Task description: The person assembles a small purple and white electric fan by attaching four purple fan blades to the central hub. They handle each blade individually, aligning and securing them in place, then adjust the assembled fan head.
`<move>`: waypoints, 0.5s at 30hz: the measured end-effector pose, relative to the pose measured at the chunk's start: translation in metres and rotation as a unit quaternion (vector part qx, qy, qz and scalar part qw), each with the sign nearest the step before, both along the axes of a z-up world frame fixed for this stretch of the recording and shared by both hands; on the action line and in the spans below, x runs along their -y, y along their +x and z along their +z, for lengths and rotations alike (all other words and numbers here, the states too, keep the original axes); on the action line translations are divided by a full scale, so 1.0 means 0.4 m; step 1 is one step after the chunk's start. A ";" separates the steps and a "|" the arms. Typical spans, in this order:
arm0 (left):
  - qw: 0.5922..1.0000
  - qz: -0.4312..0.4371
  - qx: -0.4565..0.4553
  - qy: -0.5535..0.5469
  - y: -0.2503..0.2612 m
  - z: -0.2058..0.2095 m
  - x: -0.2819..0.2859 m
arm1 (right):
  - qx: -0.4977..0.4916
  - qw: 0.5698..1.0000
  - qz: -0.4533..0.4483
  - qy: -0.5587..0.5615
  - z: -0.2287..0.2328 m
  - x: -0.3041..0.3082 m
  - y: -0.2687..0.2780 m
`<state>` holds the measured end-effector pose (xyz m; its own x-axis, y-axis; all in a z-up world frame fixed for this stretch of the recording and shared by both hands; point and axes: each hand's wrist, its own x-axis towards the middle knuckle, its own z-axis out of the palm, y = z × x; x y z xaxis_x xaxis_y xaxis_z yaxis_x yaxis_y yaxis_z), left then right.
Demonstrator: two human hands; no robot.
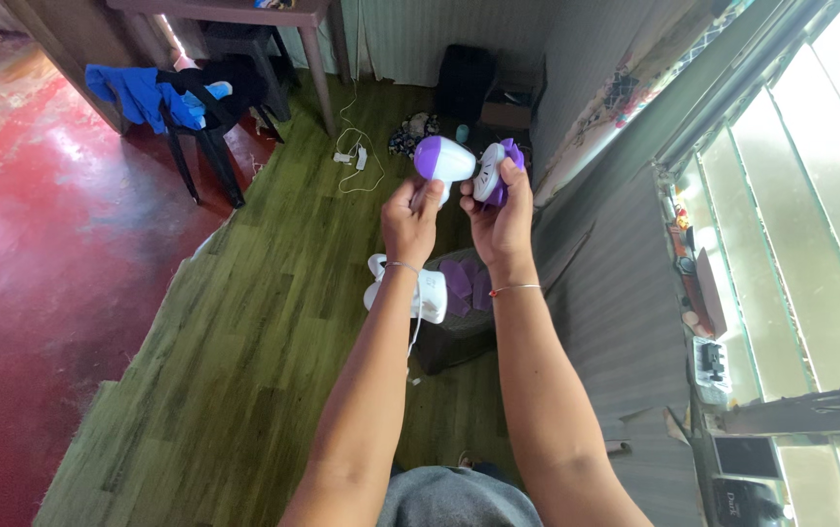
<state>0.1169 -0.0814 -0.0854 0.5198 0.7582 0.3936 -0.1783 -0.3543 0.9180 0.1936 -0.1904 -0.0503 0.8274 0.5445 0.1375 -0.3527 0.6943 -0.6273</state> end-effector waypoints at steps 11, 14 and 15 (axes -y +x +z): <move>0.996 0.021 0.045 -0.072 0.024 0.024 0.019 | -0.093 0.995 0.031 0.013 -0.039 -0.005 -0.013; 0.994 0.054 0.055 -0.073 0.023 0.009 0.034 | -0.092 0.996 0.013 0.006 -0.035 -0.013 -0.017; 0.993 0.061 0.061 -0.083 0.026 0.003 0.039 | -0.084 0.996 -0.001 0.006 -0.034 -0.015 -0.018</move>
<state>0.1271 -0.0971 -0.0842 0.3755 0.8728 0.3120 -0.2565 -0.2256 0.9398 0.1864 -0.1845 -0.0638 0.8407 0.5415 0.0024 -0.4507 0.7022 -0.5511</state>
